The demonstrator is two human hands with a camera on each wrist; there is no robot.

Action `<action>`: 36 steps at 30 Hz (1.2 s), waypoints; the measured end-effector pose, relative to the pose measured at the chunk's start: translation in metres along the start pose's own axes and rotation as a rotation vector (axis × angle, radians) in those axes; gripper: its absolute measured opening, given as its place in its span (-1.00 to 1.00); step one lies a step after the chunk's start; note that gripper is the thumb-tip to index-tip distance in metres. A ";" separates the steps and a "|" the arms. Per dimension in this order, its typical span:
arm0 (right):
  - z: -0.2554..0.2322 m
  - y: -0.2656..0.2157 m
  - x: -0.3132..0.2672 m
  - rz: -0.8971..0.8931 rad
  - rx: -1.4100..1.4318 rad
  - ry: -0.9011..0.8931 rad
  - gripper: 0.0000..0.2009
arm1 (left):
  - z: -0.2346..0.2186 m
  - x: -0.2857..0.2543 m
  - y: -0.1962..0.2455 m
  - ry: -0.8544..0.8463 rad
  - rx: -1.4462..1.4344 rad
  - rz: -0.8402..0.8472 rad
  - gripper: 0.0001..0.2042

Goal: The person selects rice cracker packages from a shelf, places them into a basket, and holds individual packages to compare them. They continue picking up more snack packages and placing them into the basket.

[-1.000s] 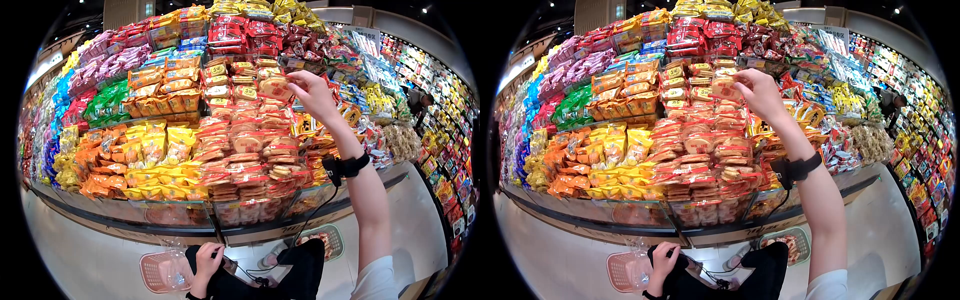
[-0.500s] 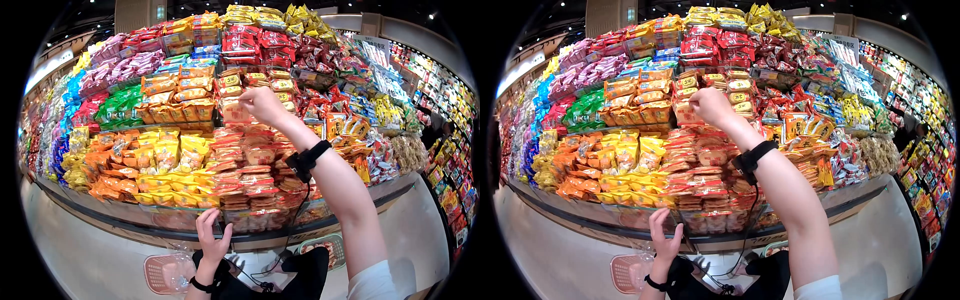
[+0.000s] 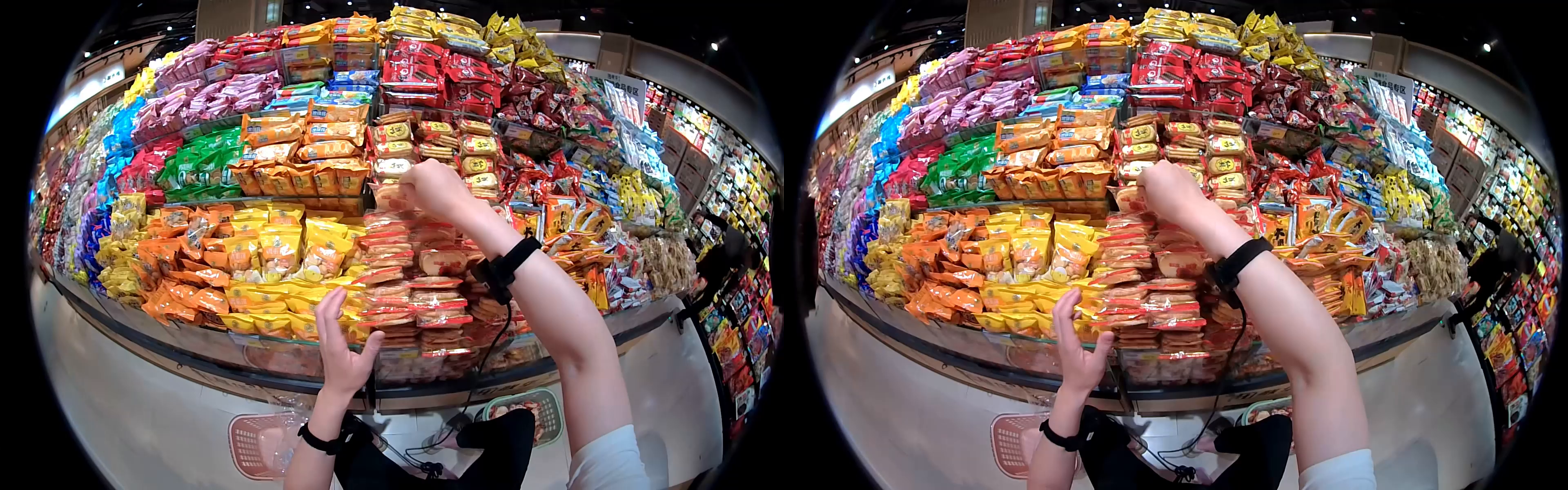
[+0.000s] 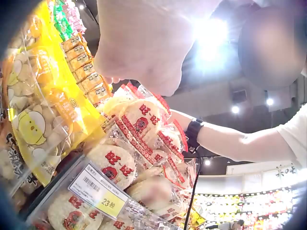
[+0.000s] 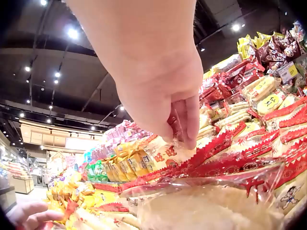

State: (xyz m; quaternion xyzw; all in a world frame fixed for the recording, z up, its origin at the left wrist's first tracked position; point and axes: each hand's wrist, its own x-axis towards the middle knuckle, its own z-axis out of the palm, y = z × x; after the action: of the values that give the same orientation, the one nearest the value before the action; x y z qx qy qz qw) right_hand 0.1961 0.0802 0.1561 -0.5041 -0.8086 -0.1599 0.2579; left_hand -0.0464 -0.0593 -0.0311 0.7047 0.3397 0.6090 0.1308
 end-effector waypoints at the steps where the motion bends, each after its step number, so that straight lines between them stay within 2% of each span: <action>1: 0.002 0.000 0.000 -0.005 -0.090 0.017 -0.89 | 0.003 0.001 -0.003 -0.029 0.013 0.029 -0.18; 2: 0.004 0.000 0.002 -0.006 -0.090 0.018 -0.89 | 0.003 0.000 -0.005 -0.085 0.036 0.030 -0.09; 4: 0.006 -0.001 0.005 -0.033 -0.252 -0.046 -0.87 | 0.009 -0.003 -0.004 -0.093 0.024 0.020 -0.07; 6: 0.003 -0.003 0.006 -0.016 -0.252 -0.075 -0.86 | 0.013 -0.007 -0.003 -0.121 0.018 0.006 -0.01; 8: -0.005 -0.009 0.006 0.000 -0.250 -0.107 -0.85 | 0.016 -0.008 0.000 -0.135 -0.007 -0.030 -0.02; 10: -0.011 -0.012 0.006 0.051 -0.230 -0.228 -0.84 | 0.017 -0.010 0.000 -0.147 -0.031 -0.066 -0.02; 17: -0.022 0.000 -0.002 0.169 -0.242 -0.342 -0.81 | 0.022 -0.012 -0.004 -0.144 -0.089 -0.101 0.01; 21: -0.033 0.011 -0.006 0.179 -0.132 -0.456 -0.69 | 0.021 -0.014 -0.004 -0.140 -0.090 -0.129 0.02; 23: -0.041 0.012 -0.011 0.181 -0.107 -0.336 -0.57 | 0.020 -0.015 -0.003 -0.141 -0.098 -0.132 0.02; 24: -0.047 0.014 -0.012 0.205 -0.077 -0.355 -0.50 | 0.020 -0.015 -0.003 -0.121 -0.110 -0.136 0.02; 28: -0.081 0.018 -0.022 0.142 0.049 -0.284 -0.56 | 0.014 -0.018 0.002 -0.111 -0.117 -0.163 0.02; 31: -0.112 0.016 -0.041 0.160 0.073 -0.205 -0.56 | 0.009 -0.024 0.001 -0.117 -0.095 -0.172 -0.01; 36: -0.162 0.010 -0.105 0.135 0.157 -0.022 -0.62 | 0.000 -0.042 0.004 -0.069 -0.086 -0.181 -0.07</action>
State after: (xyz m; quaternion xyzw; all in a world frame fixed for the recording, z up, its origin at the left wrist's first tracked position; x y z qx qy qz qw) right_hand 0.2846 -0.0763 0.2273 -0.5372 -0.7858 -0.0727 0.2978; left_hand -0.0461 -0.0890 -0.0614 0.6854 0.3707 0.5841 0.2273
